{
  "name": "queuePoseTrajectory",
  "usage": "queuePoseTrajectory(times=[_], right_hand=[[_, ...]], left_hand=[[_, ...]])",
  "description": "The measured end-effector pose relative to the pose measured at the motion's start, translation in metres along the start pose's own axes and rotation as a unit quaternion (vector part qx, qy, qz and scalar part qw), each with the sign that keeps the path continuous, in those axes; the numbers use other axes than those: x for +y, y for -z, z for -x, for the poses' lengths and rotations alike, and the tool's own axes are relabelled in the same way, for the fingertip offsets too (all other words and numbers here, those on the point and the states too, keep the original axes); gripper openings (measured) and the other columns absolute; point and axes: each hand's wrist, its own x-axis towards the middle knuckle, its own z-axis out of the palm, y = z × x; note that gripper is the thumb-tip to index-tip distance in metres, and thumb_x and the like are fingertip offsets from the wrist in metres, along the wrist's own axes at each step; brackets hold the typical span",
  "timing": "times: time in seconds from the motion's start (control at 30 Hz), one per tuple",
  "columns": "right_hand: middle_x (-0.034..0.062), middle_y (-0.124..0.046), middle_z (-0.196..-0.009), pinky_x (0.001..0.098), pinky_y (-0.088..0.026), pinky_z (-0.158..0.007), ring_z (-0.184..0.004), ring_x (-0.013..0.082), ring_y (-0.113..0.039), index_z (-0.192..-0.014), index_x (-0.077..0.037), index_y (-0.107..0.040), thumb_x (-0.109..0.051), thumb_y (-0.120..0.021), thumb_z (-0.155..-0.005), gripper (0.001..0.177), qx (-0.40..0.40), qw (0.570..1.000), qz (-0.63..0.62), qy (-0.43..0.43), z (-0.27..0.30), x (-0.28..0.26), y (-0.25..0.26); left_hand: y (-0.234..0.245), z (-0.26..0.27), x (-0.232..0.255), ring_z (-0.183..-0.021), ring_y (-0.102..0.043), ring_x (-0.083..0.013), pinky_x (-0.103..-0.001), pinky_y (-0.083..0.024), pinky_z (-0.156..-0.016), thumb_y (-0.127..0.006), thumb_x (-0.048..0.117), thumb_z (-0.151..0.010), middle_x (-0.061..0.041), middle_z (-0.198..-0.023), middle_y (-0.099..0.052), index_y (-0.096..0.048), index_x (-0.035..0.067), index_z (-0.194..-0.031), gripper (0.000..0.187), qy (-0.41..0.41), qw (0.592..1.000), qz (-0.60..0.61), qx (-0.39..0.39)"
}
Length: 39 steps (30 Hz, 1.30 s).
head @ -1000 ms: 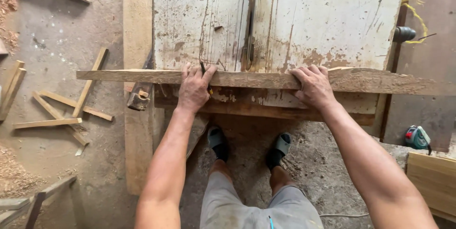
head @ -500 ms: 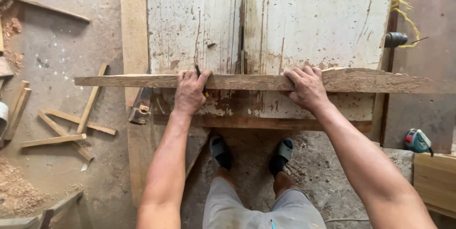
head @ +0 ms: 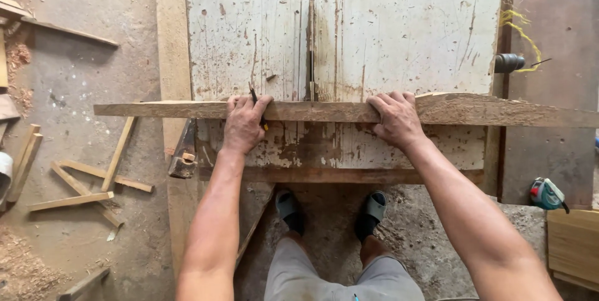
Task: Measuring, marking, and cutting a piece of wood using a table saw.
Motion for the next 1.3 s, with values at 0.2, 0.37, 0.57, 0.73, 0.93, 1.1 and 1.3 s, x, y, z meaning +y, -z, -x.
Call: queuePoseTrajectory(times=[0.2,0.37,0.57,0.73,0.93,1.1,1.3], right_hand=[[-0.0005,-0.071,-0.112,0.0382,-0.037,-0.107,-0.106,0.0201,-0.061,-0.127,-0.022,-0.065,-0.013,-0.082,-0.075,0.055,-0.010,1.000,0.011,-0.025,-0.029,0.010,0.003],[0.0036,-0.073,-0.111,0.0391,-0.038,-0.104,-0.108,0.0242,-0.063,-0.123,-0.017,-0.067,-0.010,-0.080,-0.079,0.046,0.082,0.996,-0.013,-0.019,-0.017,0.016,0.003],[0.0033,-0.068,-0.115,0.0443,-0.039,-0.107,-0.115,0.0244,-0.060,-0.124,-0.017,-0.063,-0.017,-0.080,-0.079,0.048,-0.028,0.996,-0.015,0.087,0.077,-0.061,-0.021],[0.0072,-0.056,-0.137,0.0441,-0.039,-0.108,-0.126,0.0265,-0.052,-0.143,-0.025,-0.054,-0.020,-0.084,-0.070,0.079,-0.036,0.988,0.111,0.098,0.080,-0.126,0.008],[0.0131,-0.061,-0.139,0.0413,-0.051,-0.106,-0.124,0.0239,-0.063,-0.144,-0.004,-0.054,-0.050,-0.068,-0.083,0.078,-0.345,0.663,-0.657,-0.101,0.130,-0.264,0.089],[0.0175,-0.062,-0.126,0.0378,-0.051,-0.093,-0.111,0.0235,-0.060,-0.151,0.001,-0.049,-0.041,-0.069,-0.093,0.075,-0.454,0.532,-0.712,-0.065,0.146,-0.313,0.109],[0.0179,-0.062,-0.130,0.0424,-0.052,-0.097,-0.120,0.0332,-0.063,-0.154,-0.004,-0.036,-0.035,-0.072,-0.091,0.079,-0.256,0.816,-0.512,0.083,0.178,-0.341,0.080]], left_hand=[[-0.019,-0.023,-0.017,-0.110,-0.065,-0.0267,-0.044,-0.042,-0.103,-0.069,-0.009,-0.084,-0.008,-0.108,-0.072,-0.058,0.019,-0.136,0.060,0.007,1.000,0.003,-0.017],[-0.017,-0.021,-0.059,-0.106,-0.064,-0.0301,-0.046,-0.046,-0.096,-0.069,-0.008,-0.082,-0.015,-0.108,-0.069,-0.057,0.012,-0.142,0.065,0.078,0.996,-0.035,0.014],[0.088,0.132,-0.010,-0.110,-0.062,-0.0375,-0.051,-0.046,-0.094,-0.067,-0.002,-0.085,-0.018,-0.115,-0.067,-0.061,0.006,-0.133,0.049,0.075,0.994,0.023,0.069],[0.169,0.212,0.067,-0.121,-0.062,-0.0323,-0.051,-0.045,-0.101,-0.064,0.001,-0.092,-0.013,-0.127,-0.067,-0.059,0.008,-0.131,0.040,0.026,0.990,0.027,0.133],[0.218,0.253,0.104,-0.133,-0.057,-0.0263,-0.050,-0.039,-0.115,-0.065,0.012,-0.105,-0.005,-0.139,-0.064,-0.056,0.015,-0.128,0.025,-0.041,0.976,-0.016,0.214],[0.199,0.298,0.093,-0.141,-0.053,-0.0327,-0.049,-0.041,-0.119,-0.070,0.026,-0.108,-0.010,-0.150,-0.060,-0.056,0.017,-0.131,0.028,0.201,0.926,-0.068,0.311],[0.182,0.281,0.130,-0.116,-0.066,-0.0141,-0.030,-0.055,-0.099,-0.072,0.049,-0.086,-0.005,-0.129,-0.066,-0.047,0.014,-0.141,0.070,0.484,0.539,0.652,0.224]])
